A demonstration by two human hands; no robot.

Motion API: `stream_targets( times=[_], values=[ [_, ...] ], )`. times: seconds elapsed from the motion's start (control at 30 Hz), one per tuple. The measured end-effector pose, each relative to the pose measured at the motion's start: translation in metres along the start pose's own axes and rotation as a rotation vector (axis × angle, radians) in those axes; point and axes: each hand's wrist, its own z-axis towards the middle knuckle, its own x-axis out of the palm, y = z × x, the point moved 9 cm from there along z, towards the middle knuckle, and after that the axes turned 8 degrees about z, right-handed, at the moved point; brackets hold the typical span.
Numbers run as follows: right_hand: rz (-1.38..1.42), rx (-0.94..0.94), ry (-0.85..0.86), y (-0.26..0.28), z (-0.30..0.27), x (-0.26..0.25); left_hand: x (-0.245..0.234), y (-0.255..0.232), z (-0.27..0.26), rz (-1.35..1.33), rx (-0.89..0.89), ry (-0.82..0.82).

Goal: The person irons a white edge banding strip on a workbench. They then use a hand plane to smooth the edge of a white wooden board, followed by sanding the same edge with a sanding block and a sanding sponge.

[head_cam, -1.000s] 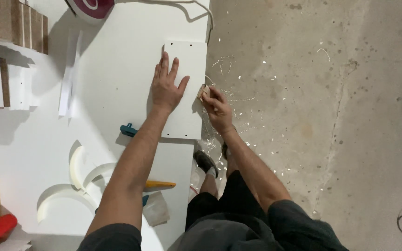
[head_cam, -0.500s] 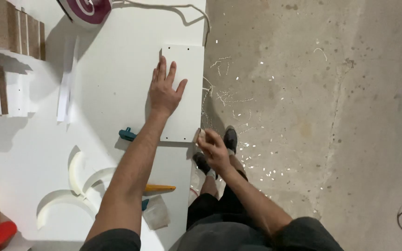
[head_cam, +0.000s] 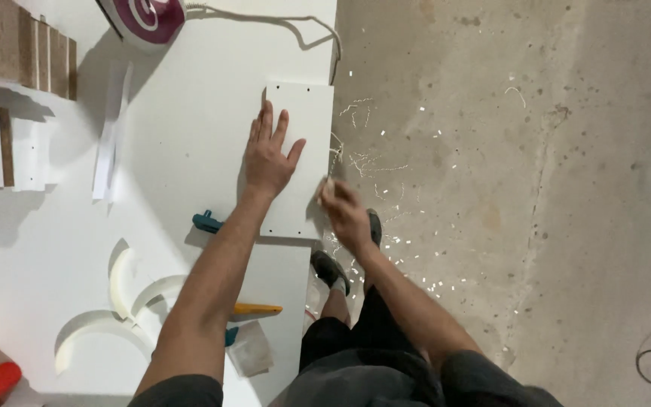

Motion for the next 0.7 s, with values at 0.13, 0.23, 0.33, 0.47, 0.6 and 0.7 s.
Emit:
stream_targets(
  times=[0.13, 0.23, 0.33, 0.47, 0.6, 0.7],
  values=[
    [0.176, 0.131, -0.065, -0.096, 0.104, 0.002, 0.001, -0.002, -0.003, 0.048, 0.012, -0.001],
    [0.223, 0.173, -0.136, -0.075, 0.084, -0.004, 0.008, -0.002, -0.005, 0.060, 0.030, 0.003],
    [0.155, 0.207, -0.120, -0.064, 0.041, -0.004, 0.011, 0.001, 0.002, 0.018, 0.022, -0.003],
    [0.169, 0.127, -0.125, -0.089, 0.122, -0.004, 0.012, 0.001, -0.004, 0.028, 0.029, -0.010],
    [0.166, 0.194, -0.106, -0.073, 0.128, -0.001, 0.013, 0.001, -0.004, 0.041, 0.033, -0.026],
    [0.115, 0.198, -0.085, -0.057, 0.095, -0.005, 0.012, 0.002, -0.006, 0.036, 0.027, -0.008]
  ],
)
